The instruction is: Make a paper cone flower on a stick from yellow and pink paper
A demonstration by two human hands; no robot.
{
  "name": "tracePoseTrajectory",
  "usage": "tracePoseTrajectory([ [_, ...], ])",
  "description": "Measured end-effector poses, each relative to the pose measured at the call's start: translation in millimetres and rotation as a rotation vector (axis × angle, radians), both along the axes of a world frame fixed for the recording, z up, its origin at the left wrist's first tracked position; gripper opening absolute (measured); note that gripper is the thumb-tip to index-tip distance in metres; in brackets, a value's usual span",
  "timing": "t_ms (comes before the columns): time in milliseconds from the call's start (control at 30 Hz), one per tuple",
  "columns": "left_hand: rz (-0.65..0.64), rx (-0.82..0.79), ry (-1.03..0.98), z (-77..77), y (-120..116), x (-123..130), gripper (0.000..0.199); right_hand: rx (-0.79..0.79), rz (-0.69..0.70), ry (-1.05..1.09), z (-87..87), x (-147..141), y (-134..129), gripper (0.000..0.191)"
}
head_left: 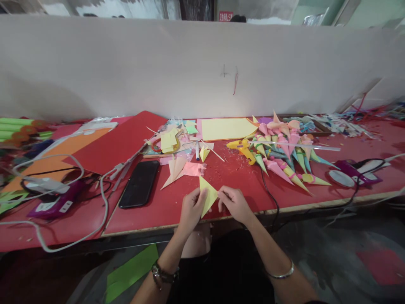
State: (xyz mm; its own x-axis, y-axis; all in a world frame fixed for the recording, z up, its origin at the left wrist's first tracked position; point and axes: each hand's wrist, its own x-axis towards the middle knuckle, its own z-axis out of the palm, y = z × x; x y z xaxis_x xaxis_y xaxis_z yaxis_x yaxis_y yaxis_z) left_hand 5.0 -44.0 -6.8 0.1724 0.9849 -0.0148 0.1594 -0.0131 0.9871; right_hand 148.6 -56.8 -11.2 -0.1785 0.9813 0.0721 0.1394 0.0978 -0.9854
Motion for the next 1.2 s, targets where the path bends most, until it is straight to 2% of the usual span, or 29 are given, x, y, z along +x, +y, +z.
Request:
tracePoseTrajectory([
  [233,-0.194,-0.029,-0.009,7.9,6,-6,0.026,0.018,-0.029,-0.085,1.6,1,-1,0.028],
  [367,-0.182,0.025,0.131,4.0,7,-6,0.031,-0.016,-0.020,-0.162,4.1,8,0,0.029],
  [467,-0.096,0.230,0.363,-3.4,7,-6,0.051,0.003,0.005,-0.360,8.3,16,1,0.029],
  [533,-0.044,0.432,0.537,-6.8,5,-5,0.060,0.039,-0.052,-0.592,11.0,19,1,0.028],
  [600,-0.095,0.578,0.684,-7.2,4,-4,0.057,0.061,-0.135,-0.829,12.5,19,1,0.025],
  [667,-0.236,0.632,0.790,-5.4,4,-1,0.045,0.061,-0.186,-0.997,12.3,17,1,0.022],
  [767,-0.404,0.620,0.879,-2.2,7,0,0.033,0.059,-0.190,-1.094,10.8,13,1,0.022],
  [933,-0.450,0.590,0.947,-1.2,11,-4,0.034,0.060,-0.156,-1.144,10.0,13,4,0.022],
  [1067,-0.487,0.568,1.002,-0.2,13,-10,0.045,0.052,-0.119,-1.196,13.2,13,5,0.021],
  [1133,-0.478,0.549,1.029,0.7,15,-12,0.049,0.053,-0.107,-1.193,15.7,14,4,0.016],
  [1200,-0.478,0.525,1.046,1.3,17,-14,0.053,0.121,-0.096,-1.133,17.5,16,4,0.010],
])
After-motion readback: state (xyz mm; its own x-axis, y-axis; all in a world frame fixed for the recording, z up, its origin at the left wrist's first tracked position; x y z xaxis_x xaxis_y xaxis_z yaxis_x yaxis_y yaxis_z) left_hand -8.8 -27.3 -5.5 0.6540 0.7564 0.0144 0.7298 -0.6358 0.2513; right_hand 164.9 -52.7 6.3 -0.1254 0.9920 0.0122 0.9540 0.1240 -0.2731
